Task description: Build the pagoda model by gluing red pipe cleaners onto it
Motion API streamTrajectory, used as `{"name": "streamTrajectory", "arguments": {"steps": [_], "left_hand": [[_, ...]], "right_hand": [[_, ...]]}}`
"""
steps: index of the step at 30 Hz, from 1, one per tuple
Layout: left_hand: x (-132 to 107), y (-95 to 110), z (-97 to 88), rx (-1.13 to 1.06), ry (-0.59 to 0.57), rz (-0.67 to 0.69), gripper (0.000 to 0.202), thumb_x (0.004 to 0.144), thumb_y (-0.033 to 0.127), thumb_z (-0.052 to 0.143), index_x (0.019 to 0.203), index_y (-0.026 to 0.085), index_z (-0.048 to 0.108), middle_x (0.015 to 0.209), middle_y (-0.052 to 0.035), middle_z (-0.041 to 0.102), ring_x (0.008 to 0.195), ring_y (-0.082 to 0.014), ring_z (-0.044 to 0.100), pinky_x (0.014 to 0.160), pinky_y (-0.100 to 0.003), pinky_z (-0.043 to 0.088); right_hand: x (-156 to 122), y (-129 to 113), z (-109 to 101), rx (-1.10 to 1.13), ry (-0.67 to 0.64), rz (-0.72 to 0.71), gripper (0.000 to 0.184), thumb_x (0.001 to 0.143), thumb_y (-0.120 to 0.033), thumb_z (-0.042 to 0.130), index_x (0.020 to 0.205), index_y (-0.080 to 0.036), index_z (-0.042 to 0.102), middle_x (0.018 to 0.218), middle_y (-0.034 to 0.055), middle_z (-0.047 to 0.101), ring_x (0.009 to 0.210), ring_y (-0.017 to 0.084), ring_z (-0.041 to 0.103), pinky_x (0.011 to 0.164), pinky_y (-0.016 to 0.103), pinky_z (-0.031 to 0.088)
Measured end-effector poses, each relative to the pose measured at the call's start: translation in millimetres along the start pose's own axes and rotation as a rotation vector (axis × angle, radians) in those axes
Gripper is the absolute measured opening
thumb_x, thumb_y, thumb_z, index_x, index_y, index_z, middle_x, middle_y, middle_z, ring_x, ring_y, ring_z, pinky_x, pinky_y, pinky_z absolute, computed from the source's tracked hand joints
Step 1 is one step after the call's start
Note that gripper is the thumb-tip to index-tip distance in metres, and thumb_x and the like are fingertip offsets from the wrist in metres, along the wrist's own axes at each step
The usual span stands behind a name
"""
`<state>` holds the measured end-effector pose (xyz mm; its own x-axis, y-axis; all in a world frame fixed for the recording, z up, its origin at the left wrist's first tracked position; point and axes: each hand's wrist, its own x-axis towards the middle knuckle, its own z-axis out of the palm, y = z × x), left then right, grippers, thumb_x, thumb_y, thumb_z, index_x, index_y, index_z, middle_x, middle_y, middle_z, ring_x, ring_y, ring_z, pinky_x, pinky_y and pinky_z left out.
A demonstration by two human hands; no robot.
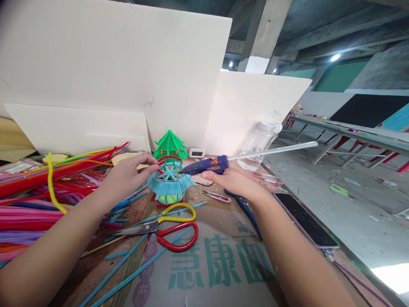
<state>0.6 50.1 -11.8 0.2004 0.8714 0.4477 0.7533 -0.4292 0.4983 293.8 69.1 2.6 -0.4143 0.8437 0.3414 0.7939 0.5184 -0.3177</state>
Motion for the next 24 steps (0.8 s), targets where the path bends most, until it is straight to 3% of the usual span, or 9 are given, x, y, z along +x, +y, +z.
{"name": "streamTrajectory", "arguments": {"steps": [9,18,24], "left_hand": [[0.2,0.2,0.0,0.013,0.005,-0.002,0.023,0.091,0.039,0.051,0.091,0.021,0.065,0.089,0.0007,0.072,0.085,-0.0196,0.064,0.073,-0.028,0.043],[0.1,0.4,0.0,0.02,0.003,0.0,0.023,0.091,0.039,0.05,0.091,0.022,0.065,0.089,-0.0001,0.072,0.085,-0.0204,0.064,0.073,-0.029,0.043],[-0.3,0.6,-0.5,0.014,0.004,-0.001,0.024,0.091,0.041,0.05,0.091,0.022,0.065,0.089,-0.0005,0.072,0.086,-0.0209,0.064,0.073,-0.029,0.044]], "right_hand": [[-0.2,-3.9,-0.3,-0.008,0.02,0.031,0.029,0.086,-0.048,0.058,0.094,-0.026,0.076,0.059,-0.0023,0.065,0.056,0.018,0.058,0.052,0.025,0.044],[-0.9,-3.9,-3.2,0.0,-0.01,0.015,0.035,0.086,-0.049,0.056,0.104,-0.025,0.073,0.056,-0.003,0.061,0.054,0.017,0.056,0.051,0.024,0.041],[-0.5,-5.0,-3.2,0.034,-0.086,0.056,0.035,0.086,-0.05,0.054,0.091,-0.022,0.073,0.057,-0.0028,0.061,0.056,0.016,0.056,0.053,0.023,0.04]]}}
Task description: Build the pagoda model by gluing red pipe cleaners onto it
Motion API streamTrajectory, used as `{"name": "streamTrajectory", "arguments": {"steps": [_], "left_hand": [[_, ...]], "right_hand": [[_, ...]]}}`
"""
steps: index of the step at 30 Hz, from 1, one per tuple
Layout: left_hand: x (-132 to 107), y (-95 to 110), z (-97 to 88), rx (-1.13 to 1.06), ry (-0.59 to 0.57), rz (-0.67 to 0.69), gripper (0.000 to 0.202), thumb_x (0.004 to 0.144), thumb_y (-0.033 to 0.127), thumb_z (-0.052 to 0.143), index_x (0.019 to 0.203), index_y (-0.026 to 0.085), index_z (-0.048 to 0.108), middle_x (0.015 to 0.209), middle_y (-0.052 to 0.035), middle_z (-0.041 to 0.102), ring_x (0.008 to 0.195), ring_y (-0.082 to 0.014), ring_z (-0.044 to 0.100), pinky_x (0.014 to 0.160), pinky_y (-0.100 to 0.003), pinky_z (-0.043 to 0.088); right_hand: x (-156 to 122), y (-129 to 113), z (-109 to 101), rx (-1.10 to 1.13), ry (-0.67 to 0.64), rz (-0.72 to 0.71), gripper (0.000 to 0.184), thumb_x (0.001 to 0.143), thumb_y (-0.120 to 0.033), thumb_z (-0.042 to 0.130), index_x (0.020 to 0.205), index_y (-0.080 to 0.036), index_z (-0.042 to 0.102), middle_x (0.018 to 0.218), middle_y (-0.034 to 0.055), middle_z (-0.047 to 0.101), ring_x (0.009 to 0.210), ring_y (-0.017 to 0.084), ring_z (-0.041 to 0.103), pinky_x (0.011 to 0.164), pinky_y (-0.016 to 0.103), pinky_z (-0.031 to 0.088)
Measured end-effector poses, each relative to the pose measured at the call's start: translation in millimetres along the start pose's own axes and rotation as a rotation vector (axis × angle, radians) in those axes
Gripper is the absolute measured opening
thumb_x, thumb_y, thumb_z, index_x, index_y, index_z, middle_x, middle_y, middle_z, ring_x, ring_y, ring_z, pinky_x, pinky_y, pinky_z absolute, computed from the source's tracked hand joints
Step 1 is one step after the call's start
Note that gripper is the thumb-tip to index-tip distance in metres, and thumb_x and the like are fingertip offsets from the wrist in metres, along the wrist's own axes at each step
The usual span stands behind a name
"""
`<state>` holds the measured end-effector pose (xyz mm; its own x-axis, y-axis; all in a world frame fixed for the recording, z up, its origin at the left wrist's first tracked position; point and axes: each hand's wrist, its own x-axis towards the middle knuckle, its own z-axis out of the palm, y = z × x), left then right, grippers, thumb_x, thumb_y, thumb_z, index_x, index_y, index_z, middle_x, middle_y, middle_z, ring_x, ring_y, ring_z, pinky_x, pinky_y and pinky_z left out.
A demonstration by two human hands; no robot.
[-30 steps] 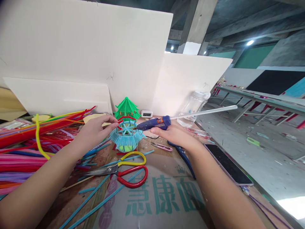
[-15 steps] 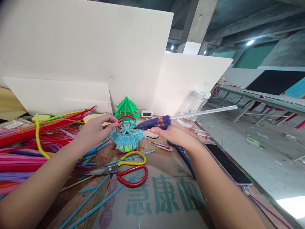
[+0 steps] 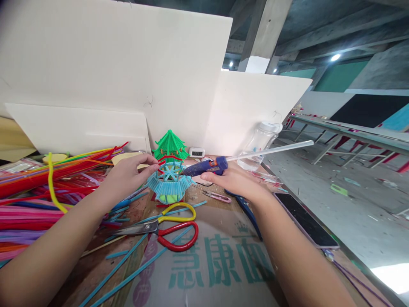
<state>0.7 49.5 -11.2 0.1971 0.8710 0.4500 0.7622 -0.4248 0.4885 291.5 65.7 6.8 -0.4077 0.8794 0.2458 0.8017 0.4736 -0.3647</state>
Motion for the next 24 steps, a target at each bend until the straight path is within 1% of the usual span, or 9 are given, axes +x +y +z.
{"name": "streamTrajectory", "arguments": {"steps": [3,5,7,9,11,13,16,20,24], "left_hand": [[0,1,-0.5,0.001,-0.005,-0.003,0.024,0.091,0.04,0.049,0.091,0.022,0.065,0.09,-0.0007,0.072,0.086,-0.0209,0.065,0.074,-0.029,0.044],[0,1,-0.6,0.002,-0.005,-0.004,0.025,0.091,0.04,0.048,0.092,0.021,0.065,0.091,-0.0011,0.072,0.085,-0.0212,0.065,0.073,-0.03,0.045],[0,0,-0.5,0.0,-0.006,-0.002,0.026,0.091,0.041,0.048,0.092,0.021,0.065,0.091,-0.0015,0.073,0.086,-0.0216,0.065,0.073,-0.03,0.045],[0,-1,-0.3,-0.003,-0.011,0.005,0.026,0.092,0.041,0.046,0.092,0.021,0.064,0.091,-0.0015,0.072,0.086,-0.0217,0.065,0.074,-0.03,0.045],[0,-2,-0.1,-0.001,-0.021,0.009,0.027,0.093,0.04,0.044,0.092,0.021,0.064,0.091,-0.0018,0.072,0.087,-0.0218,0.065,0.074,-0.031,0.044],[0,-2,0.2,0.004,-0.032,0.01,0.027,0.093,0.039,0.043,0.093,0.021,0.063,0.092,-0.0022,0.073,0.087,-0.0222,0.065,0.072,-0.031,0.044],[0,-3,1.1,0.016,-0.042,0.015,0.028,0.093,0.041,0.044,0.094,0.021,0.063,0.094,-0.0026,0.073,0.089,-0.0228,0.065,0.072,-0.03,0.044],[1,-2,2.6,0.05,-0.036,-0.001,0.029,0.093,0.044,0.044,0.095,0.023,0.064,0.097,-0.0021,0.074,0.091,-0.0236,0.066,0.073,-0.03,0.044],[1,-2,3.2,0.076,-0.028,-0.004,0.029,0.092,0.045,0.046,0.095,0.023,0.065,0.102,-0.0029,0.074,0.095,-0.0247,0.065,0.074,-0.032,0.045]], "right_hand": [[0,3,-3,0.152,-0.119,-0.023,0.043,0.087,-0.055,0.05,0.072,-0.019,0.068,0.055,-0.0017,0.059,0.054,0.015,0.054,0.055,0.024,0.042],[1,8,-5,0.271,-0.143,-0.042,0.053,0.09,-0.06,0.044,0.064,-0.018,0.064,0.059,0.0001,0.059,0.057,0.014,0.054,0.059,0.025,0.044],[4,18,-4,0.33,-0.077,-0.014,0.059,0.092,-0.062,0.037,0.065,-0.017,0.064,0.065,0.0019,0.062,0.064,0.014,0.057,0.066,0.025,0.045],[9,31,3,0.336,0.033,0.058,0.057,0.094,-0.06,0.037,0.07,-0.017,0.066,0.071,0.0033,0.066,0.071,0.015,0.06,0.073,0.026,0.047],[17,47,15,0.332,0.131,0.143,0.051,0.093,-0.056,0.04,0.078,-0.017,0.068,0.079,0.0053,0.069,0.078,0.017,0.063,0.075,0.027,0.048],[24,63,33,0.325,0.171,0.223,0.044,0.092,-0.052,0.044,0.092,-0.015,0.069,0.091,0.0076,0.071,0.084,0.019,0.064,0.075,0.028,0.05],[34,80,59,0.263,0.219,0.321,0.043,0.088,-0.05,0.052,0.098,-0.011,0.067,0.092,0.0106,0.071,0.083,0.022,0.065,0.074,0.032,0.05],[41,91,88,0.192,0.225,0.372,0.034,0.09,-0.038,0.053,0.103,-0.009,0.065,0.098,0.014,0.071,0.089,0.024,0.064,0.08,0.034,0.049],[45,100,103,0.119,0.175,0.4,0.027,0.09,-0.029,0.053,0.103,-0.009,0.065,0.098,0.0155,0.072,0.09,0.025,0.065,0.079,0.034,0.048]]}}
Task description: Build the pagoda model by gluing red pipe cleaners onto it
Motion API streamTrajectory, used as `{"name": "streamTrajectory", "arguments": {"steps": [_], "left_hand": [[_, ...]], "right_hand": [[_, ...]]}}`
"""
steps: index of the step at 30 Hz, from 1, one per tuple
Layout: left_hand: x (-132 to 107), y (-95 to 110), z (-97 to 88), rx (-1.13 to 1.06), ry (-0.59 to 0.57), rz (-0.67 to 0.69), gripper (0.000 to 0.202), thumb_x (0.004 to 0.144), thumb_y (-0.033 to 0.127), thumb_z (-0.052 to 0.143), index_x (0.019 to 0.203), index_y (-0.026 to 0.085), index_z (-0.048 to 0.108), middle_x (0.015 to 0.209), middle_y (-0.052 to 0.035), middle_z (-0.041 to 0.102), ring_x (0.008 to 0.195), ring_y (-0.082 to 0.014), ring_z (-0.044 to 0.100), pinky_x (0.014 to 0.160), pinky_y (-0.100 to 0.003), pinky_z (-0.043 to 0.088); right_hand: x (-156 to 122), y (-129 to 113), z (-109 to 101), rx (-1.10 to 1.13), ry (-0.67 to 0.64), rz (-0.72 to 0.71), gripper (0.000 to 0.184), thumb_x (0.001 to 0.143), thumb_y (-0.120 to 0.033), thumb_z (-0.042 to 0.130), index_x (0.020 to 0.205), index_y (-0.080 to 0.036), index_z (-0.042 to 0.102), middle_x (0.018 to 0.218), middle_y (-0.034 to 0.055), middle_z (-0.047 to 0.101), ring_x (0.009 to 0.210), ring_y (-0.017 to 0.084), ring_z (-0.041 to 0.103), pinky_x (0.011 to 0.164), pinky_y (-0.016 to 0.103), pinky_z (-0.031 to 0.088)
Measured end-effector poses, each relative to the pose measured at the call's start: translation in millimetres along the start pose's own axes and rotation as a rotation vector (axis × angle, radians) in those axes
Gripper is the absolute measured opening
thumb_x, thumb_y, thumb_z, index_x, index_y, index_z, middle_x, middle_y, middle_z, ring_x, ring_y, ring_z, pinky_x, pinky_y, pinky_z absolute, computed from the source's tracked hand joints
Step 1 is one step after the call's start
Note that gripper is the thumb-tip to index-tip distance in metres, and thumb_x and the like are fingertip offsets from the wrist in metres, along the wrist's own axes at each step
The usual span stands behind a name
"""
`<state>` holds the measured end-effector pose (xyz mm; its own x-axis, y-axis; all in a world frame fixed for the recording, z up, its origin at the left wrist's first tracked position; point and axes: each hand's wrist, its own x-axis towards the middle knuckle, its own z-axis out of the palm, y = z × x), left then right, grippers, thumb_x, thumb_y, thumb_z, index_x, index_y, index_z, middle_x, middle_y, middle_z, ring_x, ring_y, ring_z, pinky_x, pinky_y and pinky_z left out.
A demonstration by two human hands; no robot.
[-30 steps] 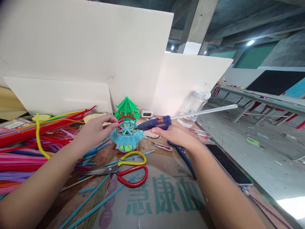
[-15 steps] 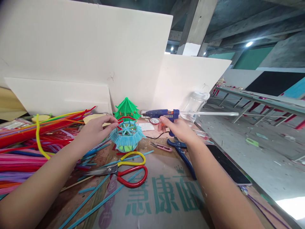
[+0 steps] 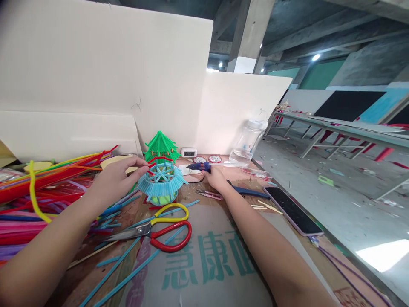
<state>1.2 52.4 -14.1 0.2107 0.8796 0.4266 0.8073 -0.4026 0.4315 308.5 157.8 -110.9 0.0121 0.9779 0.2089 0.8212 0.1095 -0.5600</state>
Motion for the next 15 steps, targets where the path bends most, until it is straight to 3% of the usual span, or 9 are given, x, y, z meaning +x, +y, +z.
{"name": "streamTrajectory", "arguments": {"steps": [7,12,15], "left_hand": [[-2,-2,0.1,-0.037,0.093,0.097,0.024,0.093,0.039,0.047,0.093,0.022,0.064,0.11,-0.0032,0.07,0.104,-0.0216,0.062,0.088,-0.032,0.044],[-5,7,-7.9,-0.019,0.11,0.044,0.024,0.091,0.041,0.052,0.087,0.022,0.066,0.1,-0.0017,0.072,0.095,-0.0213,0.064,0.083,-0.032,0.046],[-7,11,-12.0,-0.015,0.105,0.025,0.023,0.09,0.042,0.054,0.088,0.024,0.068,0.098,-0.0002,0.073,0.092,-0.0214,0.066,0.08,-0.031,0.046]], "right_hand": [[-3,1,-12,-0.139,-0.074,-0.06,0.031,0.094,-0.029,0.047,0.11,-0.01,0.065,0.102,0.0124,0.072,0.089,0.022,0.066,0.077,0.029,0.048],[-14,-13,-39,-0.359,-0.112,-0.036,0.035,0.091,-0.032,0.054,0.117,-0.011,0.064,0.113,0.0179,0.069,0.098,0.026,0.066,0.08,0.031,0.046],[-29,-31,-64,-0.514,-0.139,-0.017,0.025,0.084,-0.028,0.062,0.097,-0.008,0.071,0.102,0.0247,0.07,0.094,0.033,0.066,0.078,0.038,0.045]]}}
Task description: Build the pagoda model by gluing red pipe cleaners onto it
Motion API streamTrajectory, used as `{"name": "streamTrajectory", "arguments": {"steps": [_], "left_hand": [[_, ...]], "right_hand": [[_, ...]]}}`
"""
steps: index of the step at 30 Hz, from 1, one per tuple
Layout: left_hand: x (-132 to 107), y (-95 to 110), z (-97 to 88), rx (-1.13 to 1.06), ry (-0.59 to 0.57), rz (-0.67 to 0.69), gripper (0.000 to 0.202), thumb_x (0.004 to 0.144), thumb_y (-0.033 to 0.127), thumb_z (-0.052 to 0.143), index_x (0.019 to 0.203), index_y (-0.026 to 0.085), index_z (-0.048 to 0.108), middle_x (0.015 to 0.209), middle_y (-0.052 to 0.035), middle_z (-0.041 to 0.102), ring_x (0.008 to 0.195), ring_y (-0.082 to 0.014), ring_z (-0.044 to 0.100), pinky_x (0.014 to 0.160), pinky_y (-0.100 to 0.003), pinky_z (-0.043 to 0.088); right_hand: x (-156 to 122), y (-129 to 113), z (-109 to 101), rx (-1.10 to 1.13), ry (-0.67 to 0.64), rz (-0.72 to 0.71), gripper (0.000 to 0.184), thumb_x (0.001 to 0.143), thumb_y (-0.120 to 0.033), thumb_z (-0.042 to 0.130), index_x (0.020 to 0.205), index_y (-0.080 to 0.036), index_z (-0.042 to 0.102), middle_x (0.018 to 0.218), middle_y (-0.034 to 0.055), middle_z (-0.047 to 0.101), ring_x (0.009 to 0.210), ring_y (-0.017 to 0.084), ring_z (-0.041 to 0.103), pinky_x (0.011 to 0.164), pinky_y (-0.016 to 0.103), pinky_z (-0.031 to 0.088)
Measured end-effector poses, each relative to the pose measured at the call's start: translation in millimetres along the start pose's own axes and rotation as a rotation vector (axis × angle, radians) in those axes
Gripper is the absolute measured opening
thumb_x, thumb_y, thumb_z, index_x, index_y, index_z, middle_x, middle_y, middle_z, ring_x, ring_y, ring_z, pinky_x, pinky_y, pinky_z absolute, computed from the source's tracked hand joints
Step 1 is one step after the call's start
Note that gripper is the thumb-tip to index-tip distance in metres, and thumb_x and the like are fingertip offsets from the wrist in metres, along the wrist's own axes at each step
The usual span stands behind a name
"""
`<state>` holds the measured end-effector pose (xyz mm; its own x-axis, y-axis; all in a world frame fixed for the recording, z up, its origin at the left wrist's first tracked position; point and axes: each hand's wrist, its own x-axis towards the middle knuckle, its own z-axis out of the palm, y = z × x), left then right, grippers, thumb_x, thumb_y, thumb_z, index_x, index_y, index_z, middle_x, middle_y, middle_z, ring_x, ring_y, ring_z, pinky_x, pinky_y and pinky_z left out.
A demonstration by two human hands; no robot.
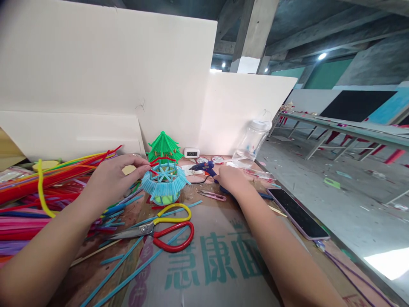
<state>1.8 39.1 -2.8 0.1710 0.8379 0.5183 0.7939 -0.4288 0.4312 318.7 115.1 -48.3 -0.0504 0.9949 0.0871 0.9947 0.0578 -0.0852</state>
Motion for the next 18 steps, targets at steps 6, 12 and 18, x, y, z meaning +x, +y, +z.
{"name": "streamTrajectory", "arguments": {"steps": [6,12,18], "left_hand": [[-2,3,-1.0,0.045,0.016,0.097,0.021,0.092,0.036,0.052,0.094,0.022,0.067,0.099,-0.0021,0.072,0.094,-0.021,0.064,0.082,-0.032,0.046],[-3,5,-3.4,0.03,-0.014,0.134,0.024,0.091,0.04,0.052,0.085,0.021,0.066,0.089,-0.0023,0.07,0.087,-0.0207,0.063,0.08,-0.033,0.045],[-3,4,-2.9,0.021,-0.01,0.172,0.021,0.092,0.036,0.051,0.088,0.021,0.065,0.09,-0.0028,0.069,0.088,-0.0205,0.062,0.08,-0.033,0.044]], "right_hand": [[-56,-50,-59,0.145,0.237,-0.353,0.027,0.094,-0.035,0.05,0.087,-0.02,0.071,0.081,0.006,0.073,0.072,0.02,0.065,0.063,0.028,0.041],[-90,-106,-71,0.529,0.44,-0.622,0.014,0.093,-0.027,0.056,0.093,-0.022,0.069,0.09,0.002,0.073,0.08,0.017,0.065,0.07,0.027,0.047],[-60,-124,-69,0.327,0.529,-0.767,0.013,0.093,-0.021,0.057,0.093,-0.019,0.07,0.088,0.005,0.066,0.087,0.019,0.06,0.075,0.031,0.045]]}}
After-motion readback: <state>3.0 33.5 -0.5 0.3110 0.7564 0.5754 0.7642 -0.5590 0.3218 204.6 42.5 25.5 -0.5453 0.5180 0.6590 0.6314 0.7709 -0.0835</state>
